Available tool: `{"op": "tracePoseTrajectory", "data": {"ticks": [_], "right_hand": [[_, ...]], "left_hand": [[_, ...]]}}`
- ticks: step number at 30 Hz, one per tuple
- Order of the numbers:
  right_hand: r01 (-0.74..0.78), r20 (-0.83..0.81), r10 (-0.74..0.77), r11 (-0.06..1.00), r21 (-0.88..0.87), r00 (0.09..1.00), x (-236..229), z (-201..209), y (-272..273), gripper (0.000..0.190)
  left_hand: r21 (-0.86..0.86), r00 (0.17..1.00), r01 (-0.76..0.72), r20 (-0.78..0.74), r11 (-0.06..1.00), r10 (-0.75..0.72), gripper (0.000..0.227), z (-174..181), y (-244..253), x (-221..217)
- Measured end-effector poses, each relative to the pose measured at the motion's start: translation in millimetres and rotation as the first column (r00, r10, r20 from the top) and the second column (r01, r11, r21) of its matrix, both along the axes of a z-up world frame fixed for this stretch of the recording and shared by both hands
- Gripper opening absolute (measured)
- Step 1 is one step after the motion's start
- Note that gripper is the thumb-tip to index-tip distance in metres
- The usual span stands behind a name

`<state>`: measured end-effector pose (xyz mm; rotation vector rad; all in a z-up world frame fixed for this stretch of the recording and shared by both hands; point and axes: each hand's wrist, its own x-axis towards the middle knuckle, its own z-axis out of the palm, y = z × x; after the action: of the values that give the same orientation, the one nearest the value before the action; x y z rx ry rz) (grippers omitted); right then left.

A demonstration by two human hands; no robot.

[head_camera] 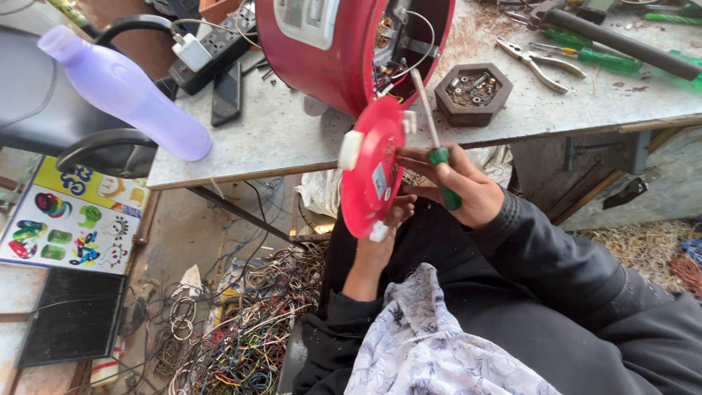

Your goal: The person uses a hammer to tap a red plastic cover, then uses a screwdriver to tighten screws on the cover. They also use pliers to adjust a wire connected to the cover.

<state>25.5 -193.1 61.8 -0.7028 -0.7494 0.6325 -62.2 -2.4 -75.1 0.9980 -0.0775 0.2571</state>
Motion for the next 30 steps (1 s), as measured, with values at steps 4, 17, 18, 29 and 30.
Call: {"op": "tracePoseTrajectory", "data": {"ticks": [4, 17, 18, 29, 30], "right_hand": [[-0.015, -0.117, 0.009, 0.999, -0.051, 0.993, -5.3, -10.6, -0.6, 0.029], [-0.085, -0.234, 0.069, 0.994, -0.061, 0.970, -0.3, -7.7, -4.6, 0.033], [-0.091, -0.274, 0.082, 0.996, -0.019, 0.958, -0.9, -12.5, -11.9, 0.032], [-0.140, -0.430, -0.097, 0.862, -0.486, 0.898, -7.7, -53.6, -96.4, 0.041], [-0.143, -0.429, -0.092, 0.863, -0.484, 0.899, -6.7, -53.6, -96.4, 0.041]], "left_hand": [[0.069, 0.929, -0.370, 0.056, 0.926, 0.367, 0.026, 1.3, -6.1, 20.5], [0.089, 0.888, -0.454, 0.122, 0.887, 0.443, 0.041, 67.5, -18.6, 45.9], [0.025, 0.911, -0.406, 0.086, 0.913, 0.403, 0.042, 66.9, -19.4, 47.2], [0.006, 0.959, -0.269, 0.089, 0.963, 0.268, 0.037, 53.0, -20.5, 48.9], [-0.026, 0.957, -0.280, 0.073, 0.960, 0.281, 0.042, 53.2, -21.0, 48.1]]}}
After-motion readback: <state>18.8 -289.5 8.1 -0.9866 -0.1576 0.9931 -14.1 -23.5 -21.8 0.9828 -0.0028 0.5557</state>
